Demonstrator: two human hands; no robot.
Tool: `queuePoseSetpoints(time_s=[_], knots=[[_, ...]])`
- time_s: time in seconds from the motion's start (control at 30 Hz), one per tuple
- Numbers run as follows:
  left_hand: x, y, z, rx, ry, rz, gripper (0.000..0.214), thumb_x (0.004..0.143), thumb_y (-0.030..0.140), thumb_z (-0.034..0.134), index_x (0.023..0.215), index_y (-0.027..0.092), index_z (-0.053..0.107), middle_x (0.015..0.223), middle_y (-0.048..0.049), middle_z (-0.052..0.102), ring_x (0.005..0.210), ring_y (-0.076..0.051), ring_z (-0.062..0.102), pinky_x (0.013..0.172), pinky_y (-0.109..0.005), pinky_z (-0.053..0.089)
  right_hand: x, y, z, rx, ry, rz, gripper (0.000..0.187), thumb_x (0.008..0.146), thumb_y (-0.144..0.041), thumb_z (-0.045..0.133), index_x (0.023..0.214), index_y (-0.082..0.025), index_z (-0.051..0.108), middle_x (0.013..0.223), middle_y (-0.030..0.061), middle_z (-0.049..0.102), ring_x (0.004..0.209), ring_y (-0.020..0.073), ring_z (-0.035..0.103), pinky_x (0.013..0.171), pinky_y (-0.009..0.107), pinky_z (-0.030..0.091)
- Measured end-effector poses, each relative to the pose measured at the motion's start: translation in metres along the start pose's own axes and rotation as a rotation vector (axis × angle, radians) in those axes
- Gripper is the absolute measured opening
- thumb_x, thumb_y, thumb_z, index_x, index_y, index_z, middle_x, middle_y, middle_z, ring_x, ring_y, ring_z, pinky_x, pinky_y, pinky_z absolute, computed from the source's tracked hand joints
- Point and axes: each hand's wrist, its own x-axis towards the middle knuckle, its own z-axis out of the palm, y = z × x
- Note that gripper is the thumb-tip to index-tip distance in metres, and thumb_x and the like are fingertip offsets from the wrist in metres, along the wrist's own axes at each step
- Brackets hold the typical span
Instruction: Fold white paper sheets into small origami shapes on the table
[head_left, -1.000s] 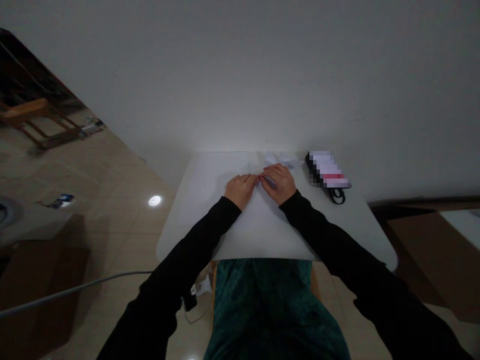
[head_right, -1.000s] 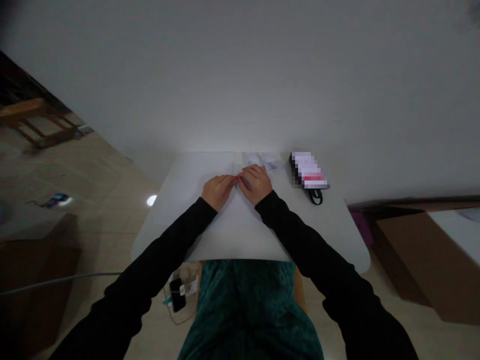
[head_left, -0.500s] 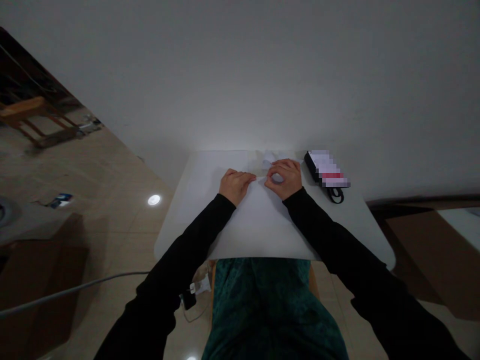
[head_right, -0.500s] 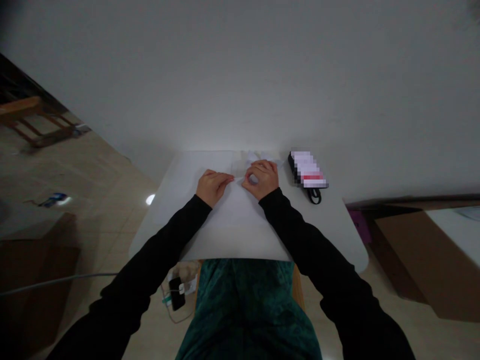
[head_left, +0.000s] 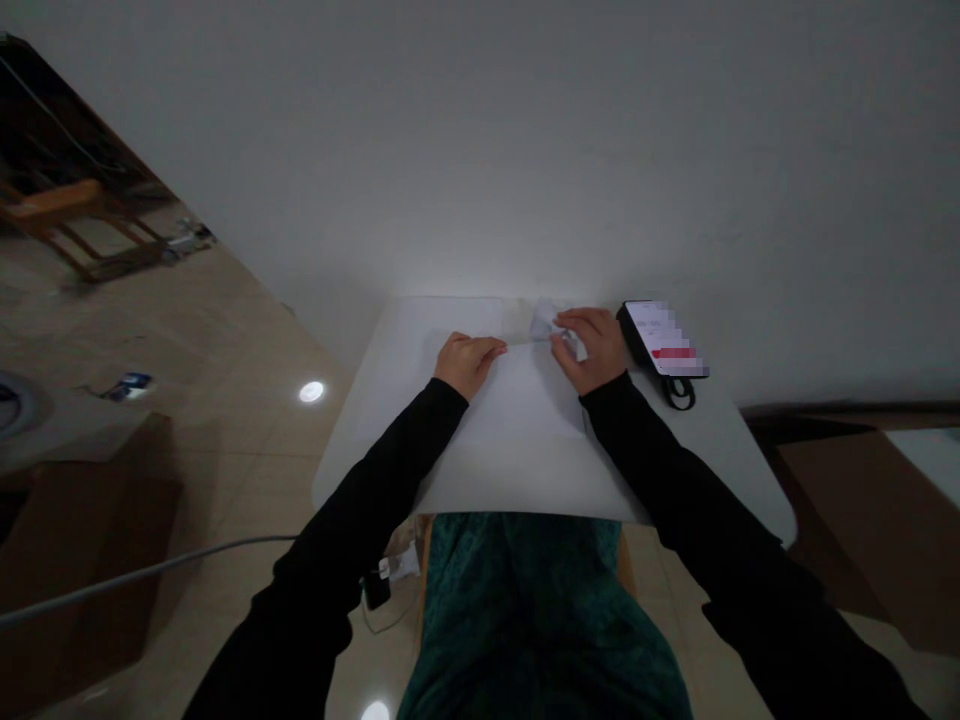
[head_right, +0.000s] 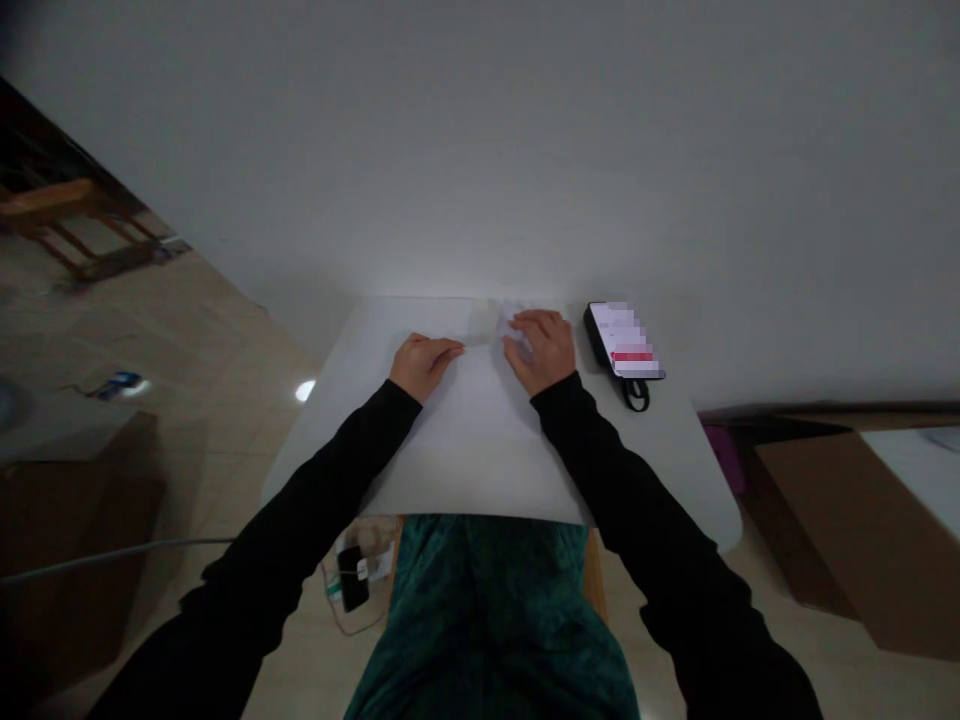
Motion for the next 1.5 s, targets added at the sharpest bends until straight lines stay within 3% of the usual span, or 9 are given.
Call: queuePoseSetpoints(time_s=[0.1,0.2,0.33,0.57,0.77,1.07,1.37,1.5], knots=[[-0.001,0.005,0.002,0.004,0.046,0.047,0.022,0.097,0.032,0.051,0.095,0.021,0.071,0.096,-0.0024,0.078,0.082,-0.017,0.073,0.081,-0.034,0.047,-0.005,-0.023,0.008,-0.055,-0.127,-0.076,0.016,0.089,-0.030,0.059,0.099,-0.022,0.068,0.109,0.0069,0.071,0.111,0.0245,0.059,0.096,0.043,0.039],[-0.002,0.008,0.003,-0.024,0.090,0.108,0.022,0.097,0.033,0.051,0.096,0.022,0.071,0.094,-0.0015,0.078,0.081,-0.015,0.073,0.080,-0.032,0.047,-0.008,-0.026,0.011,-0.067,-0.198,-0.086,0.016,0.093,-0.028,0.055,0.093,-0.023,0.071,0.097,0.0042,0.074,0.105,0.0226,0.062,0.095,0.042,0.036],[-0.002,0.015,0.004,-0.078,0.168,0.137,0.018,0.096,0.031,0.053,0.096,0.023,0.070,0.094,0.0018,0.078,0.080,-0.012,0.073,0.081,-0.029,0.046,-0.011,-0.022,0.014,-0.059,-0.179,-0.079,0.019,0.093,-0.027,0.057,0.082,-0.023,0.072,0.085,0.0021,0.075,0.091,0.0194,0.064,0.093,0.041,0.033],[-0.003,0.033,0.007,-0.063,0.191,0.060,0.009,0.084,0.024,0.062,0.085,0.020,0.069,0.083,0.0014,0.077,0.075,-0.014,0.072,0.079,-0.031,0.047,-0.016,-0.036,0.018,-0.122,-0.098,-0.115,0.026,0.093,-0.024,0.057,0.070,-0.021,0.068,0.075,-0.0008,0.074,0.091,0.0181,0.065,0.096,0.043,0.023],[0.001,0.035,0.001,-0.170,0.221,-0.046,0.004,0.073,0.023,0.067,0.072,0.020,0.070,0.071,0.0022,0.075,0.065,-0.014,0.071,0.078,-0.030,0.050,-0.014,-0.039,0.017,-0.125,-0.094,-0.116,0.028,0.090,-0.016,0.056,0.070,-0.027,0.070,0.065,-0.0047,0.071,0.099,0.0207,0.063,0.097,0.048,0.014],[0.004,0.024,-0.006,-0.321,0.055,-0.228,0.010,0.065,0.023,0.069,0.072,0.017,0.074,0.064,-0.0005,0.071,0.063,-0.016,0.069,0.067,-0.027,0.052,-0.017,-0.031,0.017,-0.165,-0.076,-0.116,0.028,0.086,-0.012,0.056,0.069,-0.029,0.070,0.068,-0.0057,0.073,0.105,0.0215,0.063,0.097,0.050,0.012],[0.006,0.022,-0.009,-0.511,0.034,-0.397,0.012,0.063,0.025,0.069,0.067,0.014,0.072,0.060,-0.0020,0.069,0.055,-0.013,0.063,0.053,-0.022,0.046,-0.012,-0.021,0.010,-0.165,-0.016,-0.027,0.028,0.090,-0.023,0.059,0.065,-0.028,0.071,0.066,-0.0033,0.072,0.103,0.0234,0.064,0.097,0.051,0.014],[0.005,0.014,-0.011,-0.484,0.035,-0.393,0.010,0.061,0.025,0.070,0.064,0.015,0.071,0.058,-0.0022,0.068,0.053,-0.013,0.062,0.050,-0.022,0.044,-0.009,-0.012,0.005,-0.162,0.023,-0.005,0.030,0.090,-0.028,0.057,0.063,-0.028,0.070,0.067,-0.0022,0.074,0.102,0.0250,0.065,0.097,0.053,0.016]])
